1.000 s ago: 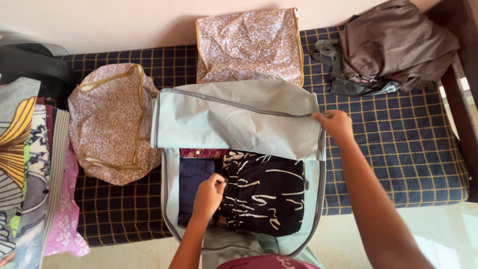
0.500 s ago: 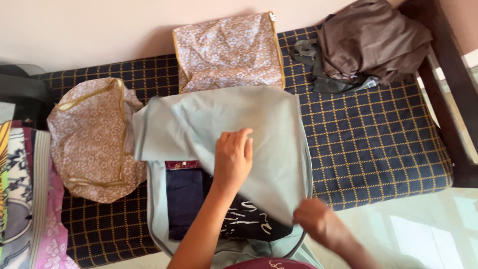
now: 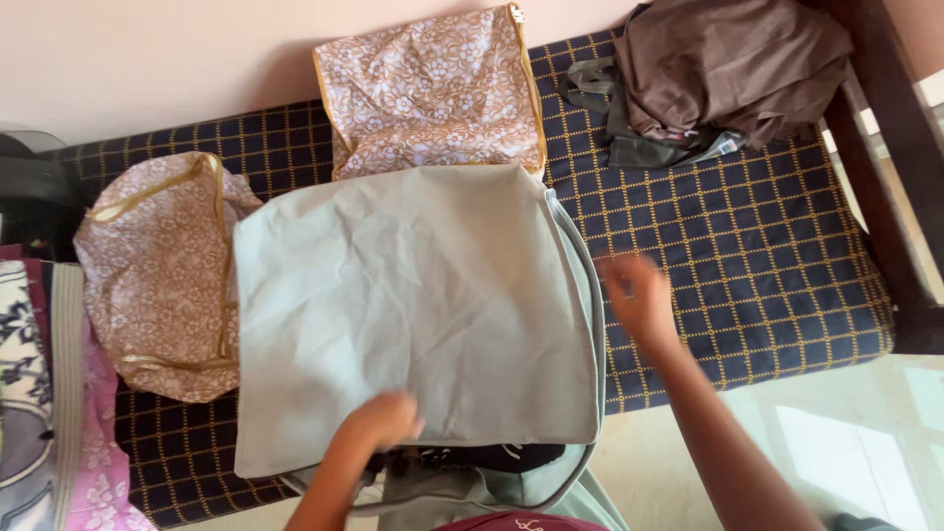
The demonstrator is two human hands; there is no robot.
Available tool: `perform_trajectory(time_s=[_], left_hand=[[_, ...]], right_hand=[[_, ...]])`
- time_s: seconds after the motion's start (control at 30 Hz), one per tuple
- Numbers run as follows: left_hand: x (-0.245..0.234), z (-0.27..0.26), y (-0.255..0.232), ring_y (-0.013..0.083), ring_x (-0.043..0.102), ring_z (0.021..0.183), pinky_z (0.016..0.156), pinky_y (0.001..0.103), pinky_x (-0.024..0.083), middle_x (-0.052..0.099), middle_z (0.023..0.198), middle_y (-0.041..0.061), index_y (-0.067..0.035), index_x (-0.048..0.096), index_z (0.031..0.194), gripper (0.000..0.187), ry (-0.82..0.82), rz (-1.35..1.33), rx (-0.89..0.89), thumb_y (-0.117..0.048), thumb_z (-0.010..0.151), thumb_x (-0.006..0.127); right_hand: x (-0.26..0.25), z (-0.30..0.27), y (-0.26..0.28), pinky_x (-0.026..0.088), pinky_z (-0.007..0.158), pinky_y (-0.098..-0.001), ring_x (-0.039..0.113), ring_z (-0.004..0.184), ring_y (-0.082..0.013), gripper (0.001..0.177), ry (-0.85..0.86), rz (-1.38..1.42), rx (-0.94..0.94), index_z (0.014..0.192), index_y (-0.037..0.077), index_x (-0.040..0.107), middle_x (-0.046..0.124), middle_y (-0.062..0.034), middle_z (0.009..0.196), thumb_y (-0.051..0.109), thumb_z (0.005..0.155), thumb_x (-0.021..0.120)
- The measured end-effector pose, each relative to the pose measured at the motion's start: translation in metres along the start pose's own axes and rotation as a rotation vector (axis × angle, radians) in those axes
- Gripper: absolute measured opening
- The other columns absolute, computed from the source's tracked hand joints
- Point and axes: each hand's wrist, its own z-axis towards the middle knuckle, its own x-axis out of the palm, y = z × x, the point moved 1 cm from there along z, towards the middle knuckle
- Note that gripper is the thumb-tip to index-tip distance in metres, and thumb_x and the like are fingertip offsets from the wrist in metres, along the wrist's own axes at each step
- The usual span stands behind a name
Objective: The person places folded clothes into a large blue fabric organizer, arranges them side-by-side, and then zips the organizer closed.
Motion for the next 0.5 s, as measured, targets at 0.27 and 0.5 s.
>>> perform_trajectory(time_s=[0.27, 0.5], left_hand=[[-0.221, 0.147, -0.139, 0.048, 0.064, 0.084, 0.071, 0.056, 0.051, 0.068, 0.082, 0.025, -0.002, 0.067, 0.08, 0.026, -1.229, -0.524, 0.199, -0.025, 0.091, 0.067], [-0.282, 0.2, -0.172, 0.0443, 0.07, 0.093, 0.082, 0.052, 0.057, 0.072, 0.097, 0.027, 0.0, 0.073, 0.09, 0.03, -0.962, -0.396, 0.003, -0.029, 0.082, 0.073]], right_hand=[[0.081, 0.164, -0.019, 0.06, 0.078, -0.0358, 0.074, 0.091, -0.0262, 0.04, 0.202, 0.231, -0.071, 0.116, 0.008, 0.073, 0.075, -0.015, 0.102, 0.004, 0.077, 0.079], [0.061, 0.151, 0.004, 0.058, 0.071, -0.0416, 0.072, 0.077, -0.0334, 0.01, 0.128, -0.014, -0.295, 0.091, 0.005, 0.077, 0.073, -0.0152, 0.085, 0.011, 0.083, 0.079]])
